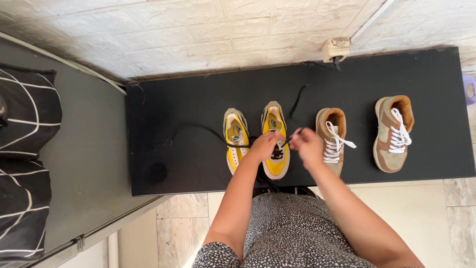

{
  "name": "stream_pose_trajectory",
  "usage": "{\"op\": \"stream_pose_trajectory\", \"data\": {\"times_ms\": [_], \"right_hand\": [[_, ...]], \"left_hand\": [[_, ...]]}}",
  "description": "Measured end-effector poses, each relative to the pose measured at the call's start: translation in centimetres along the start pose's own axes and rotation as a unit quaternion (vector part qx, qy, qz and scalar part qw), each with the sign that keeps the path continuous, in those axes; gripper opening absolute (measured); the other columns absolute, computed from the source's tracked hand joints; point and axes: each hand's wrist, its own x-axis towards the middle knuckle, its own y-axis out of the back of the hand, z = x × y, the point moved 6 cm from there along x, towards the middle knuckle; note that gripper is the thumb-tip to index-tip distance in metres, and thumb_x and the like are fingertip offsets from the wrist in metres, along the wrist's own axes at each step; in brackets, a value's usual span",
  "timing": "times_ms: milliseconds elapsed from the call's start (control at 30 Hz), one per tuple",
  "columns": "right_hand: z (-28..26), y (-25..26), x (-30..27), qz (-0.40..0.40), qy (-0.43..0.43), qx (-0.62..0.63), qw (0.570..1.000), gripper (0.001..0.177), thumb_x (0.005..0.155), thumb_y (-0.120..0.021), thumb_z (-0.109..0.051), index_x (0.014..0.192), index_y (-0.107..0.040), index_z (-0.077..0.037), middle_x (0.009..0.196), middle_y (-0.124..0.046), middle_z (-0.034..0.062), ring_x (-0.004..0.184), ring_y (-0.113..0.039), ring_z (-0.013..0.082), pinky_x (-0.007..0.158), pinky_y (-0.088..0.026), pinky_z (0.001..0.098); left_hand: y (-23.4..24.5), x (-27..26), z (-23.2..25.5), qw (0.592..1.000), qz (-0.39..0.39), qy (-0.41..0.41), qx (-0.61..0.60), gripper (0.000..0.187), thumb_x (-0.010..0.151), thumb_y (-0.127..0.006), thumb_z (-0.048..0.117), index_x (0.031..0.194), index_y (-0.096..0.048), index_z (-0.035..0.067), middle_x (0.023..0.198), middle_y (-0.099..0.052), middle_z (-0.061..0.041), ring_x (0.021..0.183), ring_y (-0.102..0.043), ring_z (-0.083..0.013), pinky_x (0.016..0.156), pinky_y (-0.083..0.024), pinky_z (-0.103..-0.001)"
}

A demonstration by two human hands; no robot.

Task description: The person removes white laces from a pair of beige sneakers and then threads black laces through the eyelets of a pair of yellow sneakers. The person ties the black laces on the yellow sneakers.

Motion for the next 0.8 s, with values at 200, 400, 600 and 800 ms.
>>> {"op": "stream_pose_trajectory", "data": {"times_ms": [200,400,600,800], "right_hand": [[-11.7,3.8,0.2,-0.006,0.097,0.187,0.977,0.005,0.107,-0.059,-0.006,0.103,-0.059,-0.008,0.097,-0.062,0.0034,0.082,-0.062,0.0128,0.076,-0.053,0.0276],[-12.7,5.5,1.0,0.008,0.098,0.18,0.979,0.002,0.108,-0.062,-0.008,0.108,-0.063,-0.007,0.096,-0.065,0.0066,0.08,-0.057,0.0113,0.075,-0.048,0.0256],[-5.3,6.3,3.0,0.048,-0.007,-0.379,0.924,0.052,0.083,-0.08,-0.03,0.123,-0.06,-0.004,0.096,-0.073,0.0118,0.089,-0.071,0.024,0.079,-0.056,0.0354],[3.2,-0.2,-0.7,-0.11,0.013,-0.447,0.888,0.088,0.065,-0.092,-0.027,0.135,-0.044,-0.004,0.12,-0.062,0.0224,0.109,-0.065,0.0354,0.092,-0.053,0.042]], "left_hand": [[0.1,0.0,0.4,0.998,-0.006,0.033,0.054,0.061,0.107,-0.026,0.048,0.107,-0.078,0.018,0.127,-0.067,-0.009,0.123,-0.06,-0.0298,0.108,-0.043,-0.039],[-0.1,-0.6,2.4,0.995,-0.005,-0.032,0.096,0.03,0.1,-0.051,0.028,0.122,-0.069,0.019,0.128,-0.064,-0.008,0.123,-0.058,-0.0302,0.104,-0.045,-0.041],[0.7,-1.9,2.4,0.995,-0.01,0.006,0.098,0.035,0.089,-0.057,-0.006,0.118,-0.061,0.013,0.114,-0.072,-0.009,0.112,-0.068,-0.0286,0.096,-0.053,-0.039],[1.5,-2.9,3.7,0.977,0.077,-0.111,0.167,0.038,0.08,-0.068,-0.003,0.114,-0.053,0.005,0.105,-0.07,-0.014,0.102,-0.065,-0.0361,0.084,-0.053,-0.045]]}}
